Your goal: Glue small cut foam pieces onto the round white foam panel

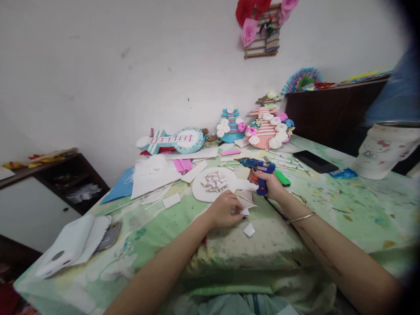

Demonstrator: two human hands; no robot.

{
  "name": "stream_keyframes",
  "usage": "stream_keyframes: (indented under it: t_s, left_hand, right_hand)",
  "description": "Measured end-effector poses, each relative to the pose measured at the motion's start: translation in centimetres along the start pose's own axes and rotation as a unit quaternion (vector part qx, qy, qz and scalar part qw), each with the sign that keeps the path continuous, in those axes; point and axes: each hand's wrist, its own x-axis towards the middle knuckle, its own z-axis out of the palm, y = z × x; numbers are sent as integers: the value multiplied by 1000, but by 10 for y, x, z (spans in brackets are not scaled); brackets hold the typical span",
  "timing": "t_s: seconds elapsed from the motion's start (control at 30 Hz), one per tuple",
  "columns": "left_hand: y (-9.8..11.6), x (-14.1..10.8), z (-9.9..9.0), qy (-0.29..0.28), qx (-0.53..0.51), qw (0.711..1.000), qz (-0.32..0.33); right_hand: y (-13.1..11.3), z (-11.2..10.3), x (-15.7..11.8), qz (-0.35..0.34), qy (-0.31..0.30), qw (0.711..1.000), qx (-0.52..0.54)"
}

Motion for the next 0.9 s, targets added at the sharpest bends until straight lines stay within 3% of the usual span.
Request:
stream_keyframes:
  t_s: [0.07, 0.17, 0.3, 0.5, 0.73, 0.9]
  left_hand:
    - [-7, 1, -6, 88, -114, 984, -105]
    - [-26, 0, -15, 225, -282, 898, -250]
    - [-51, -2, -22, 289, -350, 845, -283]
    - [-55, -2, -20, 300, -422, 804, -293]
    - [-44, -1, -19, 251, -466, 799, -286]
    - [-40, 0, -20, 247, -480, 793, -284]
  right_hand:
    - [-1, 0, 0, -1, -7, 1000, -4]
    - [-2, 0, -2, 3, -31, 999, -16]
    - [-3, 4, -6, 6, -75, 996, -48]
    - [-4, 7, -11, 28, -98, 990, -93]
    - [-2, 7, -13, 61, -87, 984, -143]
    - [-3, 8, -14, 66, -83, 981, -163]
